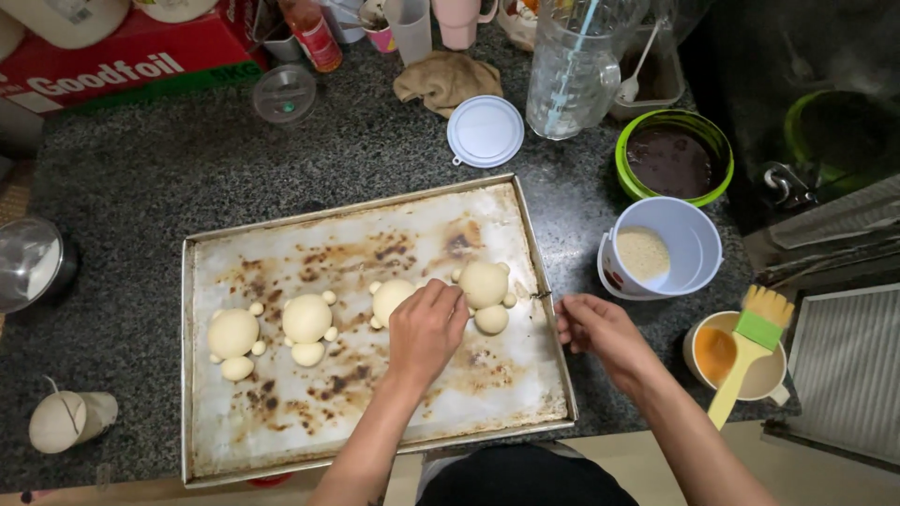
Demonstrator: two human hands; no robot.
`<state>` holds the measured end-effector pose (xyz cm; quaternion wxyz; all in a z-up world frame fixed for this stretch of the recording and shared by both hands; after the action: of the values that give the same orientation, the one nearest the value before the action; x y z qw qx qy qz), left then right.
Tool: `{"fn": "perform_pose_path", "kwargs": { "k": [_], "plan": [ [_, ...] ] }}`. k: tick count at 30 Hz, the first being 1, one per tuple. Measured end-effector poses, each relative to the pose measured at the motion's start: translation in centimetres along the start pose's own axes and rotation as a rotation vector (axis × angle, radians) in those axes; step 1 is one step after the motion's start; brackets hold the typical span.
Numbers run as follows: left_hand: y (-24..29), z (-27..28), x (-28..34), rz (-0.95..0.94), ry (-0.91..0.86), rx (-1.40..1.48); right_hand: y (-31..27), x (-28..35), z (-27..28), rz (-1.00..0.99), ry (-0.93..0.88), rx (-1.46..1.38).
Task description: Decorating animal-shaped bread dough with chocolate piping.
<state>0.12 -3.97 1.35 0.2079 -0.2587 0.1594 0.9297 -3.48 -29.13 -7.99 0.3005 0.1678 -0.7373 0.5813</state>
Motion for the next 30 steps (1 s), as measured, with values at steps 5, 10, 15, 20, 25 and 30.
{"fn": "perform_pose_path", "kwargs": {
  "k": [5, 10, 15, 20, 25, 30],
  "plan": [
    [0.2, -0.5, 0.2, -0.009, -0.008, -0.006, -0.4, 0.6, 0.0, 0.0, 0.005, -0.007],
    [0.3, -1.0, 0.5, -0.022, -0.017, -0.009, -0.6, 1.1, -0.2, 0.001, 0.003, -0.016],
    [0.1, -3.2, 0.8, -0.031, -0.076, -0.046, -1.1, 1.7, -0.3, -0.01, 0.024, -0.005],
    [0.5, -2.3, 0.5, -0.05, -0.04, -0.047, -0.8, 1.3, 0.5, -0.005, 0.03, -0.012],
    [1.7, -1.7, 0.0, -0.078, 0.002, 0.006, -0.6, 1.4, 0.9, 0.002, 0.032, -0.026],
    [3.8, -1.1, -1.2, -0.179, 0.055, -0.018, -0.3, 1.0, 1.3, -0.005, 0.03, -0.041]
  ]
}}
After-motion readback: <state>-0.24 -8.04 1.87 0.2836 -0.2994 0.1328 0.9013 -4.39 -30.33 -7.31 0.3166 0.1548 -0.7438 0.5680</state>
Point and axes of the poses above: each hand's wrist, its own x-axis away from the middle knuckle, its own z-axis out of the back of the hand, y = z × x, the point moved 6 cm from there along -x, towards the middle knuckle, and after that the axes turned 7 degrees about -x, right-handed, at the moved point
